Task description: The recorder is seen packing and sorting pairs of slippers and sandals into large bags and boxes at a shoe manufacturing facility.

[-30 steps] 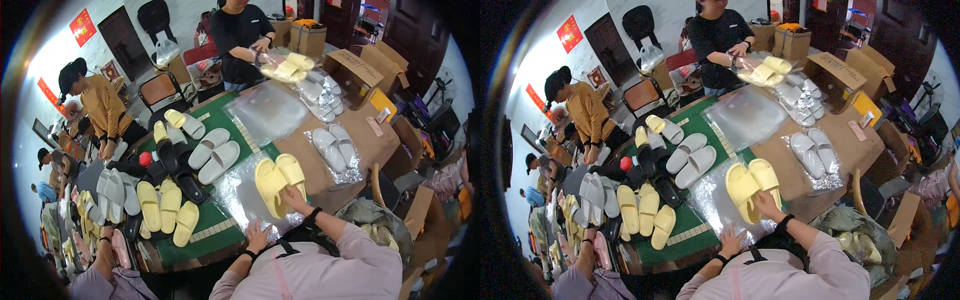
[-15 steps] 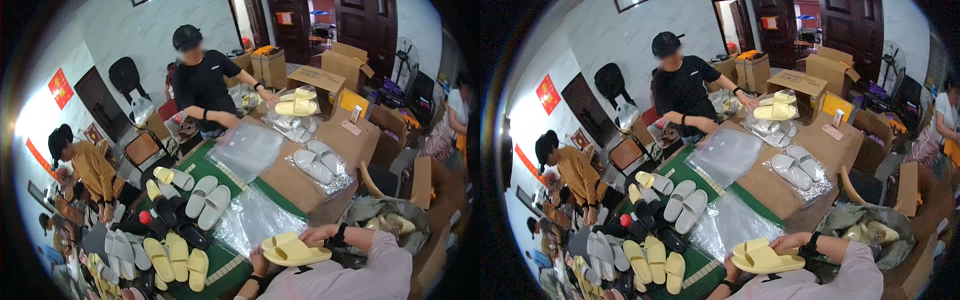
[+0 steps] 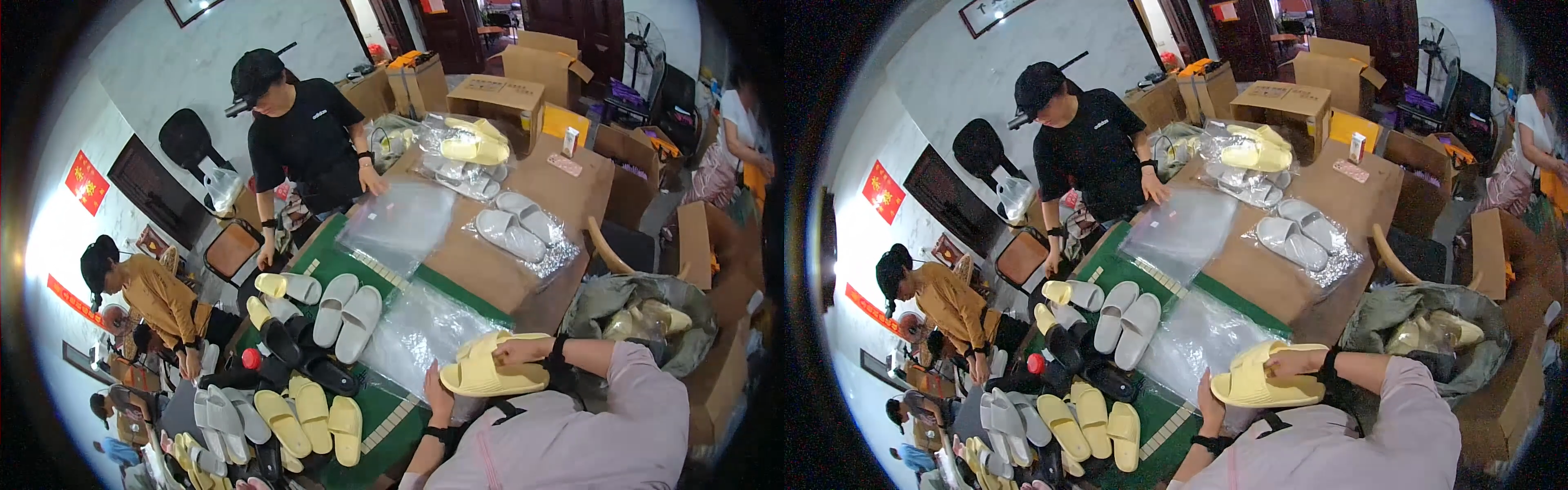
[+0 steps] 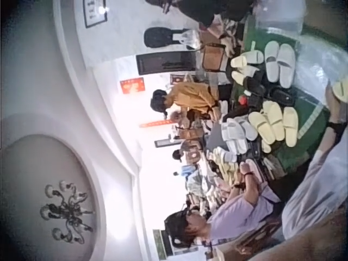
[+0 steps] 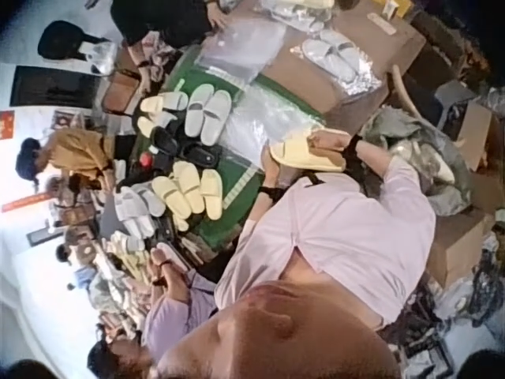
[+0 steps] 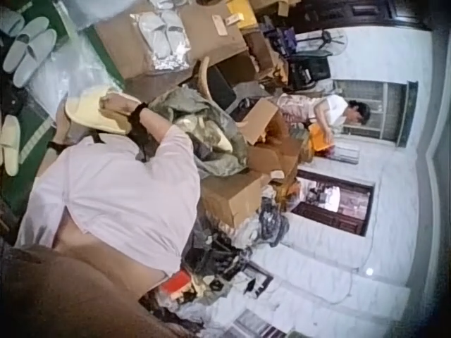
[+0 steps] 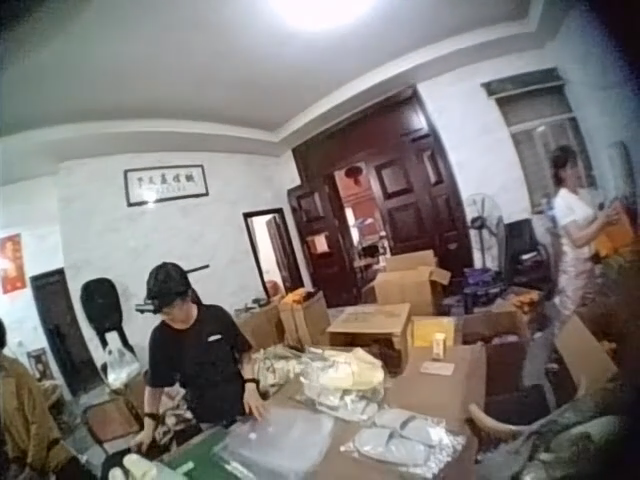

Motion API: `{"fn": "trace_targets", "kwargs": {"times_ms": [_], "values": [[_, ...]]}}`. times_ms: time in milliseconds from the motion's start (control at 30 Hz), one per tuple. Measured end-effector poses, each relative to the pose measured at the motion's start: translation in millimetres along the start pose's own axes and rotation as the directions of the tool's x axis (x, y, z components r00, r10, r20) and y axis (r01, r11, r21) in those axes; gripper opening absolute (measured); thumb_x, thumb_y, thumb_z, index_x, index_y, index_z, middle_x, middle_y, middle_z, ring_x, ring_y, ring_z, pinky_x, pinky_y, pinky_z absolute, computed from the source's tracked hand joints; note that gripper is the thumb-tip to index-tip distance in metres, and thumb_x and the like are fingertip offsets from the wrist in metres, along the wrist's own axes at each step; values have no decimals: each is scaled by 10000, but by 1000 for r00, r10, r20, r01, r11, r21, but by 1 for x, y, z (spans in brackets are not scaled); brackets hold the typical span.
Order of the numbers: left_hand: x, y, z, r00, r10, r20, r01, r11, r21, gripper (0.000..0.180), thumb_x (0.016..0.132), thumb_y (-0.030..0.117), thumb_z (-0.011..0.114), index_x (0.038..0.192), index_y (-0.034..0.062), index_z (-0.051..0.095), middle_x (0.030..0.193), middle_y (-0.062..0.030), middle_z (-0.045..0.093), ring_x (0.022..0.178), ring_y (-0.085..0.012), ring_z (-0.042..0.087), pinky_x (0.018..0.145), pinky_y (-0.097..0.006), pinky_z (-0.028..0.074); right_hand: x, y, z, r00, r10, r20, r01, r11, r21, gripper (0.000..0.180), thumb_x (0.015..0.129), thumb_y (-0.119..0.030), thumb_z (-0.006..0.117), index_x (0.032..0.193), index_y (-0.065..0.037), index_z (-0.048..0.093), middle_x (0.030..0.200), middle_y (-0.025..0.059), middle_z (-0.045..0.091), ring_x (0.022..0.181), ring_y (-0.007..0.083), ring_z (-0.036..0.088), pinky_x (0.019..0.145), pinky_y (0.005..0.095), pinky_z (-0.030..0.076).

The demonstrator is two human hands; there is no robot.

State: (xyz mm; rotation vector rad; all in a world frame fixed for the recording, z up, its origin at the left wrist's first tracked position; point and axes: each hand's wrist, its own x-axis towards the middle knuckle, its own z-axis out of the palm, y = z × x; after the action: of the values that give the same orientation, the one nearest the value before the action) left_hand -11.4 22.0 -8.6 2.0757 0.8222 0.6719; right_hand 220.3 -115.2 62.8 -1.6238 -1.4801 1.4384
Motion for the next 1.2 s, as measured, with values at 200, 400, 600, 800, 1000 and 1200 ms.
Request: {"fn": "trace_targets", "kwargs": {"times_ms": [200,400,600,800,1000,1200], "values": [[10,30,-9,962,-268,-45,254,948,-193,422,969,205,306,1329,-11,346,1308,-215,422,1216,-330,395,1017,-358,297,15,20,12,987,-59,-147,2,933,-361,240,748,-208,527,910,-52,611,860,176,599,799,354,582,699,432,455],[7,24,-9,971,-230,-67,202,938,-282,433,960,209,321,1348,15,331,1341,-241,365,1247,-367,345,1039,-375,265,14,11,22,975,-55,-214,-70,841,-536,228,759,-200,501,918,-97,628,889,124,564,829,317,571,704,425,428],[8,49,2,985,-159,66,143,970,199,419,947,241,360,1361,175,361,1444,-224,148,1298,-460,164,1043,-534,155,19,-9,35,947,-114,-302,-85,815,-573,182,771,-222,510,868,-93,594,899,95,553,928,265,535,730,436,388],[2,67,-4,960,-175,219,40,859,511,434,929,272,408,1354,339,351,1463,-203,95,1316,-482,73,1001,-654,86,33,-6,50,857,-249,-451,-114,762,-638,163,744,-207,538,851,-98,596,878,94,548,906,271,531,744,415,390],[-6,84,3,939,-29,342,-154,855,496,459,918,250,428,1359,340,342,1451,-201,142,1313,-476,101,999,-648,129,53,7,50,817,-317,-481,-122,721,-682,222,674,-230,583,844,-88,599,860,128,541,840,297,526,726,415,382],[-3,98,6,888,173,427,-175,984,-34,402,941,229,362,1340,223,407,1444,-240,129,1297,-486,130,1067,-497,146,92,11,34,658,-555,-508,-13,667,-745,248,700,-268,576,883,-102,582,928,131,521,925,309,484,744,417,370]]}}
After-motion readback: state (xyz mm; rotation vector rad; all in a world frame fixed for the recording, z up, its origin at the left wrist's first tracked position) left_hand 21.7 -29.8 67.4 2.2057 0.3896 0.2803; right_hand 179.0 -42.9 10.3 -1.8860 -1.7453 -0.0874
